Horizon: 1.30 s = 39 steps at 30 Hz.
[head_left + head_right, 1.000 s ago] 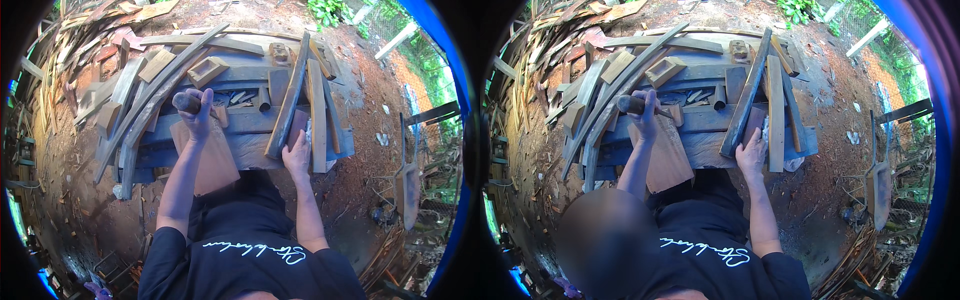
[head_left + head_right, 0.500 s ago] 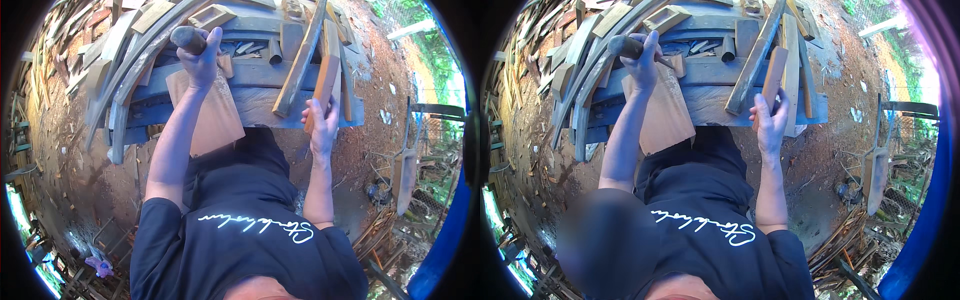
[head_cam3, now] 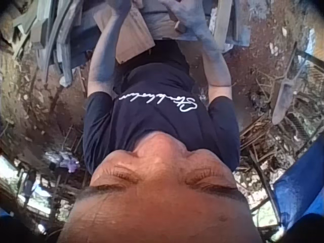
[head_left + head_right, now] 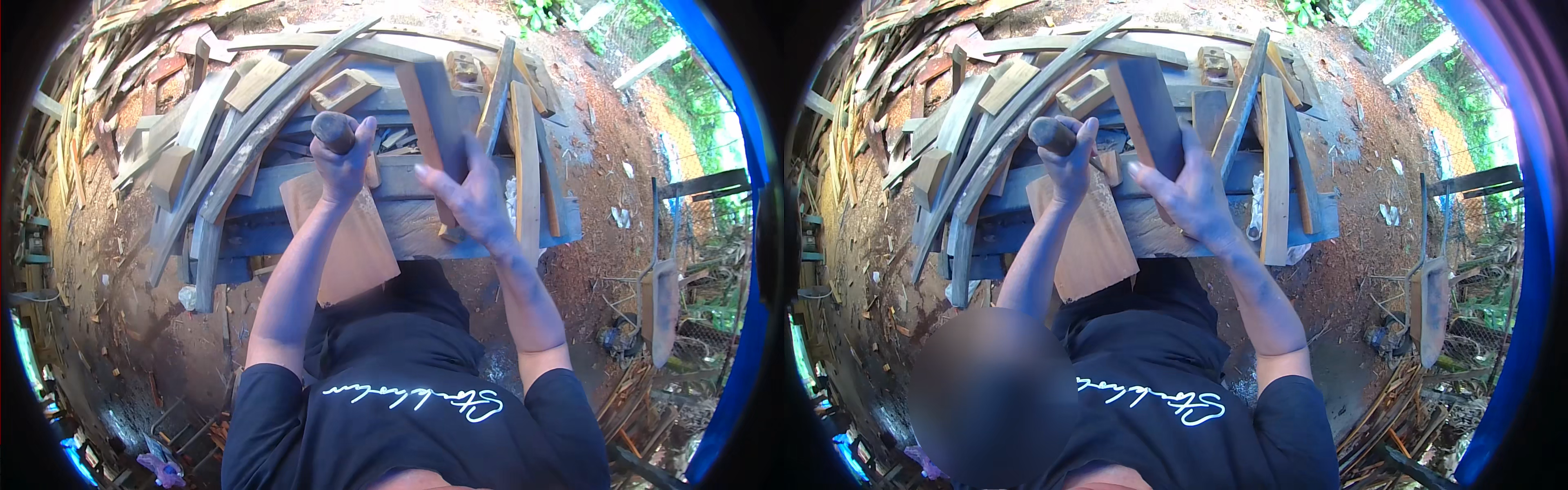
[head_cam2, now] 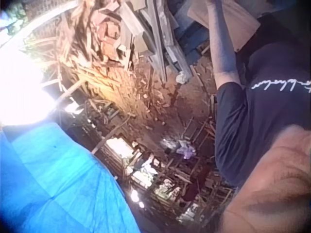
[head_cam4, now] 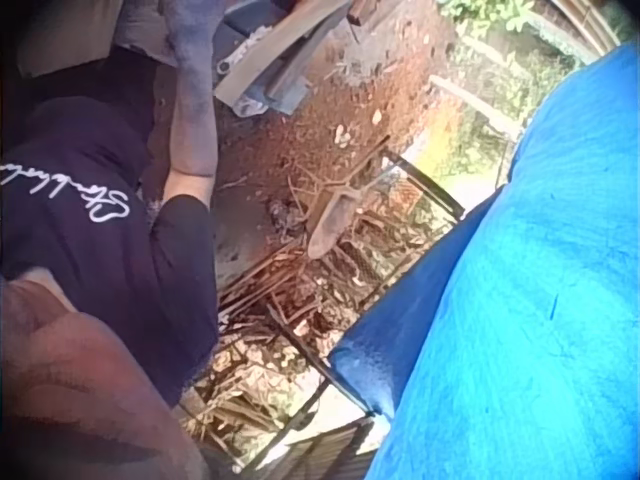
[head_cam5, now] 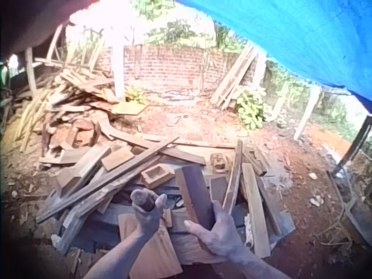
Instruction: Cutting a piece of wood with a hand saw while using a wooden mallet for positioning.
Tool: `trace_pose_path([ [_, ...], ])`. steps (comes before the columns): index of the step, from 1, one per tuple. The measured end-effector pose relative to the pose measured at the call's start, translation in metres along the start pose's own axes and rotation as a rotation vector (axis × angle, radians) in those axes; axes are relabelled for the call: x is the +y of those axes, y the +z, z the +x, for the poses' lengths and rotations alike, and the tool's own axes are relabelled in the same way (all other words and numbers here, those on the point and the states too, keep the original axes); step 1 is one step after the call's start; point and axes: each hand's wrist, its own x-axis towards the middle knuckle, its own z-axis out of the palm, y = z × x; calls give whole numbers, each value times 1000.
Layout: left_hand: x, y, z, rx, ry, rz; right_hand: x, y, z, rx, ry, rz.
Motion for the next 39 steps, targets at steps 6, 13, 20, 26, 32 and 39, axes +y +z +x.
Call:
trace_pose_path([
  [6,11,15,-5,57,87,-46,-84,-7,21,127,-378,164],
  [13,-5,16,1,53,39,-75,-72,-18,44,-224,-364,-596],
  [20,-3,23,-1,-4,66,-100,-52,-11,32,-102,-398,-369],
  [26,-6,6,0,10,-71,-26,-117,-34,33,52,-469,-197],
  [32,-22,-1,11,20,195,47,-50,-2,47,-123,-605,-687],
  [39,-7,-4,7,2,-78,-24,-135,-10,38,310,-736,-29],
])
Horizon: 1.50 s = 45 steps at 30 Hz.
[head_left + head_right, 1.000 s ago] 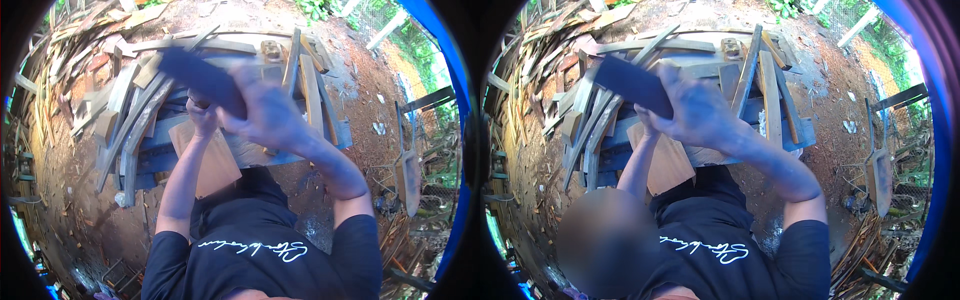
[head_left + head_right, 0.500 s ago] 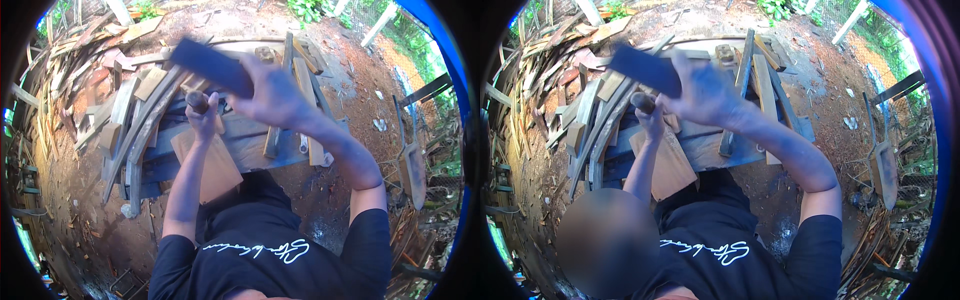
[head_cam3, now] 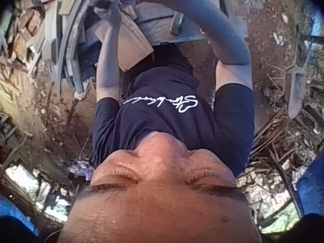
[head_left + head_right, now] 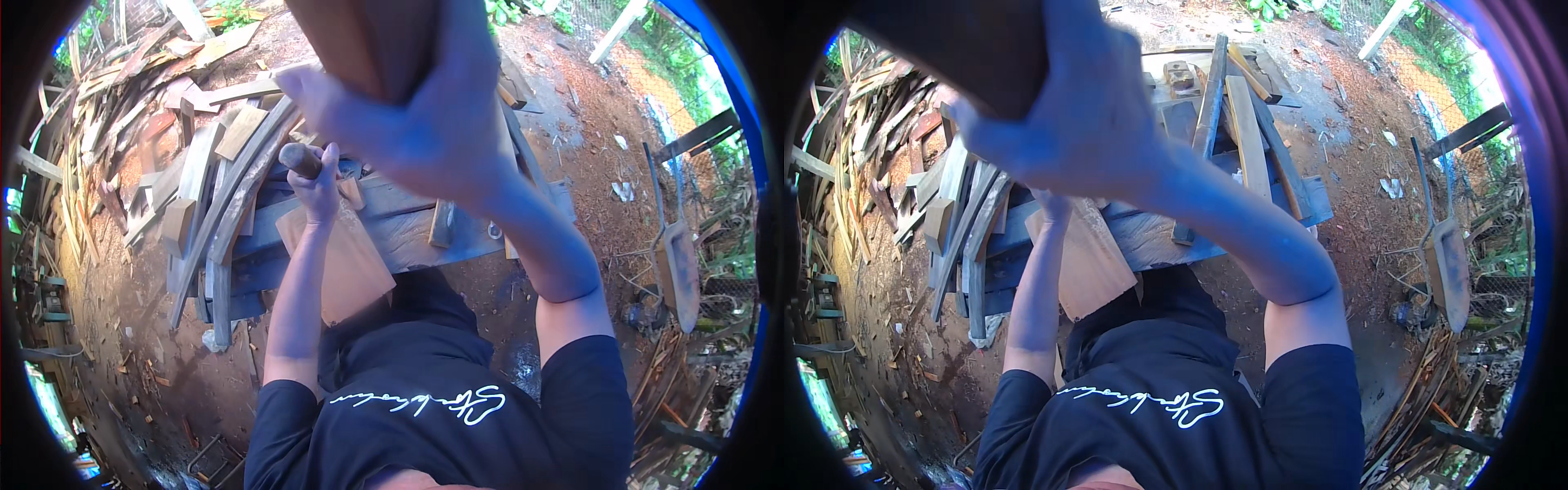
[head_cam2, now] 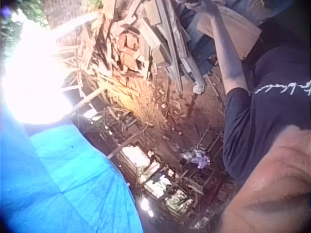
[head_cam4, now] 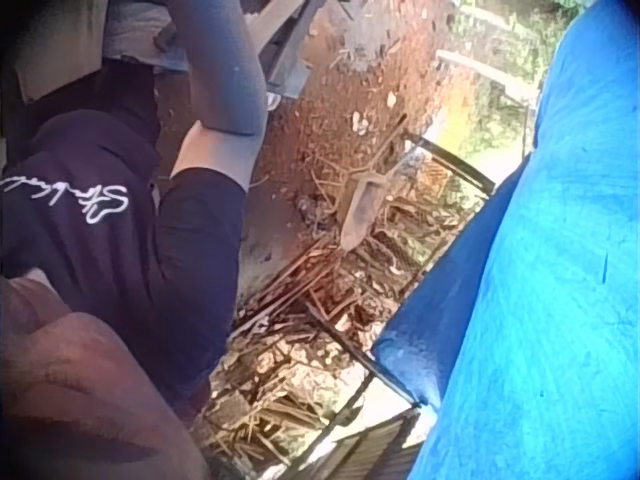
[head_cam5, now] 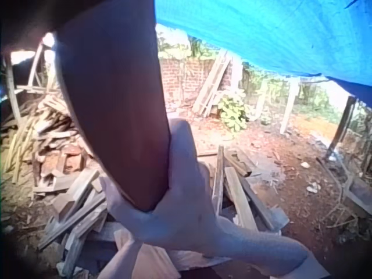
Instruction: Cutting a piece of wood with a hand saw while using a wooden mallet for positioning.
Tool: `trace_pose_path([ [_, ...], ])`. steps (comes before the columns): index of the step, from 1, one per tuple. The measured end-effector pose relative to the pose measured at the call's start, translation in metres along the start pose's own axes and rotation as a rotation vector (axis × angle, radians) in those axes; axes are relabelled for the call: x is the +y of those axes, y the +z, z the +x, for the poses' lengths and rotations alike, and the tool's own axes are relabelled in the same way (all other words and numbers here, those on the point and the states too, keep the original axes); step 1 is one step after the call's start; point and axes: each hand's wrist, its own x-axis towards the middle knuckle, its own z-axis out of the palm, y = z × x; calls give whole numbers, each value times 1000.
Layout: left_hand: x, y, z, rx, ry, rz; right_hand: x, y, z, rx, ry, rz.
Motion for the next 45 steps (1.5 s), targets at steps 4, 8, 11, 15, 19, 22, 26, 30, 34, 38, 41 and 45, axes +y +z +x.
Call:
trace_pose_path([
  [4,-32,-9,7,-121,250,61,81,8,-50,-827,317,-505],
  [8,6,17,1,-47,19,-6,25,-14,10,-457,225,-254],
  [11,-3,12,2,-104,63,31,14,-3,5,-109,-33,-92],
  [15,-1,8,-6,-73,179,160,72,-8,-55,-834,548,-367],
  [19,17,4,-14,-50,9,32,52,-31,-110,-404,588,-88],
  [22,18,1,-12,-46,-4,45,65,-31,-191,-592,793,-190],
  [26,35,-7,-6,-32,-20,-77,65,-15,-256,-749,902,-365],
  [30,46,-11,1,-35,20,-312,59,-12,-274,-840,989,-429],
  [34,38,-6,5,-100,79,-178,60,-12,-282,-840,967,-432],
  [38,26,-4,5,-70,89,-77,60,-10,-284,-844,966,-443],
  [41,18,-6,6,-45,93,-84,61,-8,-288,-842,976,-438],
  [45,10,-7,8,-29,77,-110,62,-7,-290,-843,995,-425],
])
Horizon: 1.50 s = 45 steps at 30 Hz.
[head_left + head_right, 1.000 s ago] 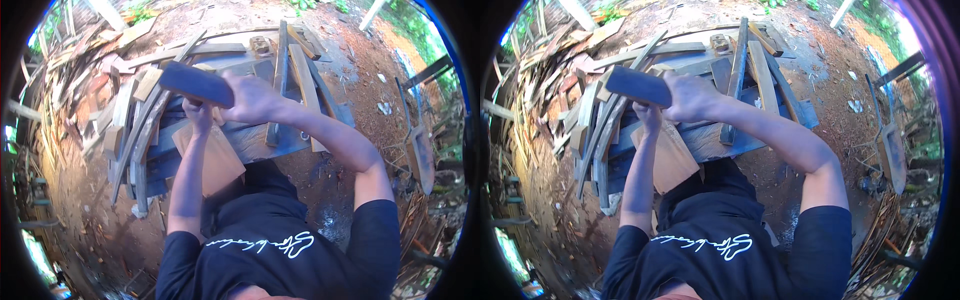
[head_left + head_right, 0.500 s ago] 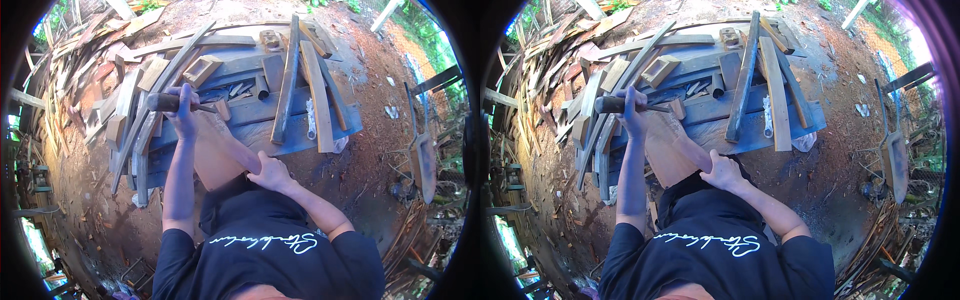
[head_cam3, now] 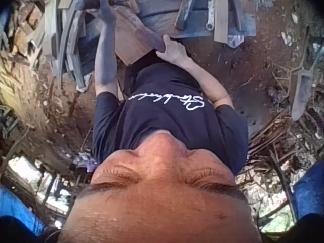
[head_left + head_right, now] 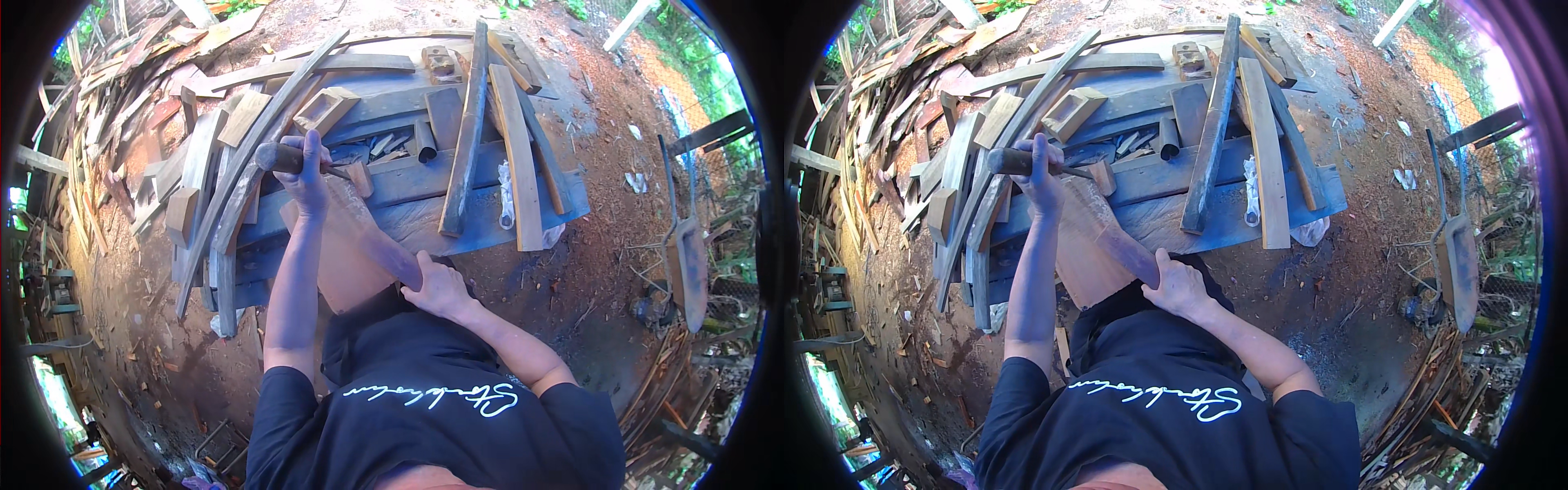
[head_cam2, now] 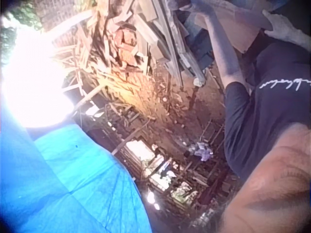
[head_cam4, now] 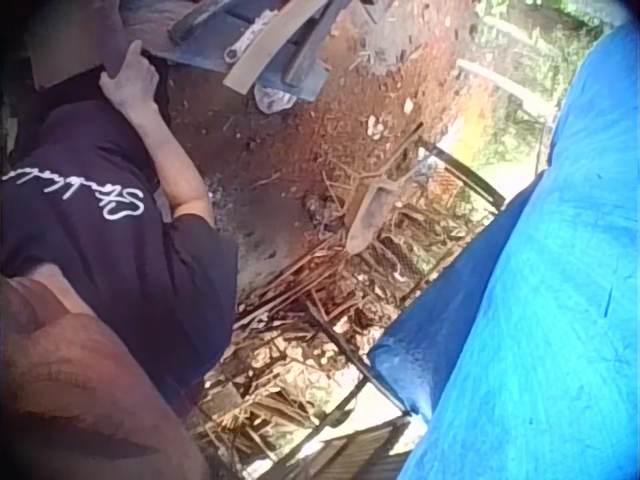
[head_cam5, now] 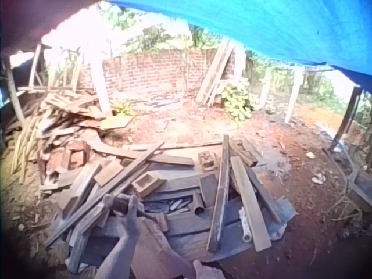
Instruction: Cutting a piece of wood with a hand saw while using a wooden mallet for positioning.
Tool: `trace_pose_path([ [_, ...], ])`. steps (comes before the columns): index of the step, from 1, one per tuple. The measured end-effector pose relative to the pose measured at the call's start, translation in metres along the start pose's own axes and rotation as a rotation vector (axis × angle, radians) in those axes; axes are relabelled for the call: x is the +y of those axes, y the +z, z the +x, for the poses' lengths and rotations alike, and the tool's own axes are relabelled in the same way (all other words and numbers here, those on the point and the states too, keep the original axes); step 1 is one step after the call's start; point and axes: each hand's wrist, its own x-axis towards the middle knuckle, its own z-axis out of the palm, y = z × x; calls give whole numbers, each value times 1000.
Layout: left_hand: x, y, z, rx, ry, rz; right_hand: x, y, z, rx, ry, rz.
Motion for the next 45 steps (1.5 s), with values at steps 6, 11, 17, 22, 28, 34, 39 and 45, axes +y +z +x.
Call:
trace_pose_path([
  [6,-3,1,4,-6,15,-54,2,2,2,25,-38,-33],
  [11,-2,4,2,14,14,22,3,4,2,27,-28,-30],
  [17,-7,10,-4,80,42,150,2,3,3,29,-32,-33],
  [22,-10,3,4,48,9,110,0,-16,3,-86,19,27],
  [28,-12,2,8,27,-7,88,-21,-92,31,150,-158,289],
  [34,-11,8,5,28,44,108,-147,-204,48,472,-670,344],
  [39,-46,3,14,124,118,234,-181,-206,63,390,-748,-125],
  [45,-22,-15,20,2,-237,-3,-205,-234,54,339,-737,-44],
])
